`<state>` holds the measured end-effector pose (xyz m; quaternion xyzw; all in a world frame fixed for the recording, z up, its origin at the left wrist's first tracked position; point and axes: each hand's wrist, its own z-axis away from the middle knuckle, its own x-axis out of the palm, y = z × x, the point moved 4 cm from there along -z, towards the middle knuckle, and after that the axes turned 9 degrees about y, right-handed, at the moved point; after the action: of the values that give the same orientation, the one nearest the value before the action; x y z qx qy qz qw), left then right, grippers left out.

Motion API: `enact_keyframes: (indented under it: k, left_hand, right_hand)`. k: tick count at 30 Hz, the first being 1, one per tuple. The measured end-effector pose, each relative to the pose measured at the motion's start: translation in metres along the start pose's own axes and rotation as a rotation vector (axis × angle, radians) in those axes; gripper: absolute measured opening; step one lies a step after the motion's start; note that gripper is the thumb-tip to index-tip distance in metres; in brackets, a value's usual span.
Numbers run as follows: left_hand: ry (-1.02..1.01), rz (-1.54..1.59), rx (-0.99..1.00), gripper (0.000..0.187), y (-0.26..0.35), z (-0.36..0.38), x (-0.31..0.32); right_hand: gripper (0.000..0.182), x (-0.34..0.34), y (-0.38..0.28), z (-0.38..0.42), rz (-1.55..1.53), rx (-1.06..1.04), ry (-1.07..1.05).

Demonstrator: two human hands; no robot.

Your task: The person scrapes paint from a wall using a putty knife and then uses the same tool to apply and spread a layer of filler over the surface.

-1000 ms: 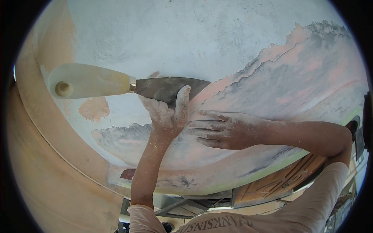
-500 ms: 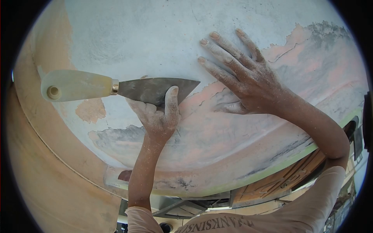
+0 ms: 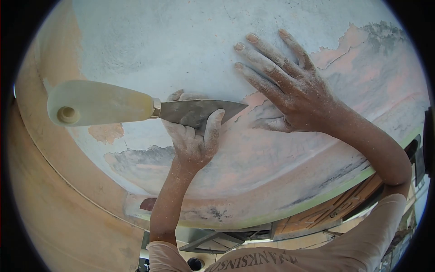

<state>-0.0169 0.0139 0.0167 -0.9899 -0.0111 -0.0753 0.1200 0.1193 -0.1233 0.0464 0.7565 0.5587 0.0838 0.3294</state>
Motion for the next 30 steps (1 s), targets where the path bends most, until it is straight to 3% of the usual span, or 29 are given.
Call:
enact_keyframes:
  k: [2,7,9,12,14,17,19,21,23,30]
  left_hand:
    - [-0.019,0.014,-0.007,0.024,0.0,0.001,0.0]
    - [-0.052,-0.28,0.261,0.032,0.008,0.004,0.001]
    - [-0.095,-0.258,0.21,0.039,0.006,0.004,0.003]
    - [-0.222,0.005,-0.105,0.063,0.002,0.002,0.007]
    - [-0.093,-0.011,-0.097,0.047,0.003,0.001,0.005]
    - [-0.024,-0.013,-0.047,0.044,0.002,0.001,0.005]
    - [-0.018,-0.015,-0.02,0.042,0.003,0.001,0.005]
    - [-0.008,-0.02,0.004,0.04,0.002,-0.001,0.003]
    - [-0.01,-0.02,0.014,0.038,0.002,-0.001,0.003]
    - [-0.009,-0.015,0.039,0.033,0.004,-0.002,0.003]
  right_hand:
    - [0.091,-0.001,0.0,-0.001,-0.001,-0.003,-0.002]
    - [0.09,-0.001,0.0,0.0,0.011,-0.01,-0.005]
    - [0.089,-0.001,0.001,-0.002,0.026,-0.024,-0.003]
    - [0.089,-0.003,0.001,-0.001,0.038,-0.027,-0.003]
    - [0.089,-0.004,0.003,-0.003,0.038,-0.034,0.0]
    - [0.087,-0.012,0.015,-0.009,0.096,-0.017,0.054]
    - [0.068,-0.001,0.027,-0.011,0.174,-0.142,0.196]
    - [0.064,0.002,0.031,-0.008,0.122,-0.172,0.228]
    - [0.072,-0.011,0.022,-0.011,-0.068,-0.089,0.139]
    - [0.072,-0.018,0.018,-0.014,-0.029,-0.059,0.08]
